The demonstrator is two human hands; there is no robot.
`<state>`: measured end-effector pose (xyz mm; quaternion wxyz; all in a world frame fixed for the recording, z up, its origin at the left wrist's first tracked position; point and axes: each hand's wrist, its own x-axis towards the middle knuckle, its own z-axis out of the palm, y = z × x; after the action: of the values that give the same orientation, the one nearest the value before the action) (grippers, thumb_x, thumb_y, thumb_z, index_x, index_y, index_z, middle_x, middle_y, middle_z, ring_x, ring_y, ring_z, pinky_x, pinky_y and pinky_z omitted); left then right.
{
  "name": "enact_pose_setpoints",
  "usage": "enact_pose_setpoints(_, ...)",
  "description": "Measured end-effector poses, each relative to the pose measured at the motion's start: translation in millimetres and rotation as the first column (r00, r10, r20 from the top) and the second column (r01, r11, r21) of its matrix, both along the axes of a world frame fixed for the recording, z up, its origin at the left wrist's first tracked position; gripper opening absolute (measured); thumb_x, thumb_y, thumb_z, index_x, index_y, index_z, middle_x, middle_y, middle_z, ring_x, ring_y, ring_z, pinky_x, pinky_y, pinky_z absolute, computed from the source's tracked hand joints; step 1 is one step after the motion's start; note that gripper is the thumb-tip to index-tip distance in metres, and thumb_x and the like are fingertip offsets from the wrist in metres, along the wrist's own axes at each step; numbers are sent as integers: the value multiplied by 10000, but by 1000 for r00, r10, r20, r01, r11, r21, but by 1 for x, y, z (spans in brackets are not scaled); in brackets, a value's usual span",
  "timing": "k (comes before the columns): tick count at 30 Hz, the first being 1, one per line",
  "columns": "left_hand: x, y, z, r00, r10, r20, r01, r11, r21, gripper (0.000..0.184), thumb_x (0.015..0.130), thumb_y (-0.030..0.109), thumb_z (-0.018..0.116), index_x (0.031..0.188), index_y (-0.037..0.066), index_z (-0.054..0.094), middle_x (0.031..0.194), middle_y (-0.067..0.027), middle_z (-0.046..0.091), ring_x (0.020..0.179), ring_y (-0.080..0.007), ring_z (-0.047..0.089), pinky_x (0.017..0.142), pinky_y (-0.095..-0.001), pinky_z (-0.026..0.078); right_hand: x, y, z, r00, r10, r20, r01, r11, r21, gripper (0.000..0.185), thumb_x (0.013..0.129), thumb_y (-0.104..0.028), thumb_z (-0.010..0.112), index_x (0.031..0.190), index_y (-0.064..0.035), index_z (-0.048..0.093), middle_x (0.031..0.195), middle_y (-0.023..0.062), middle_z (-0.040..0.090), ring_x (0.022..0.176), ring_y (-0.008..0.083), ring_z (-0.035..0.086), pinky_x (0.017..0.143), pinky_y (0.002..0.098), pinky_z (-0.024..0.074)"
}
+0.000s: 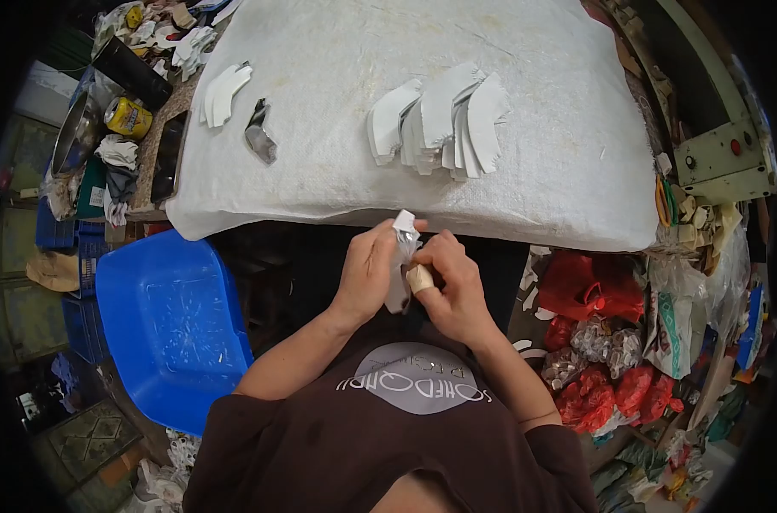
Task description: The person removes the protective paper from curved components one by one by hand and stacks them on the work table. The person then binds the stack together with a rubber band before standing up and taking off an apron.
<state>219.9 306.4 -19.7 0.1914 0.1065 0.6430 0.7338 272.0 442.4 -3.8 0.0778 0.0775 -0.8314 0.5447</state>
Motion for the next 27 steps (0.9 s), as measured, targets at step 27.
enact_pose_setpoints(27, -180, 39, 32, 732, -178, -658, -443, 609, -658, 271, 893, 259, 509, 958, 24, 628, 683, -90, 576, 656, -194, 538, 600, -314, 427, 12, 46, -32, 993, -61, 98, 17, 915, 402, 441, 720, -26, 630, 1151, -38, 538, 1175, 119, 490, 1095, 302, 437, 889, 389, 358)
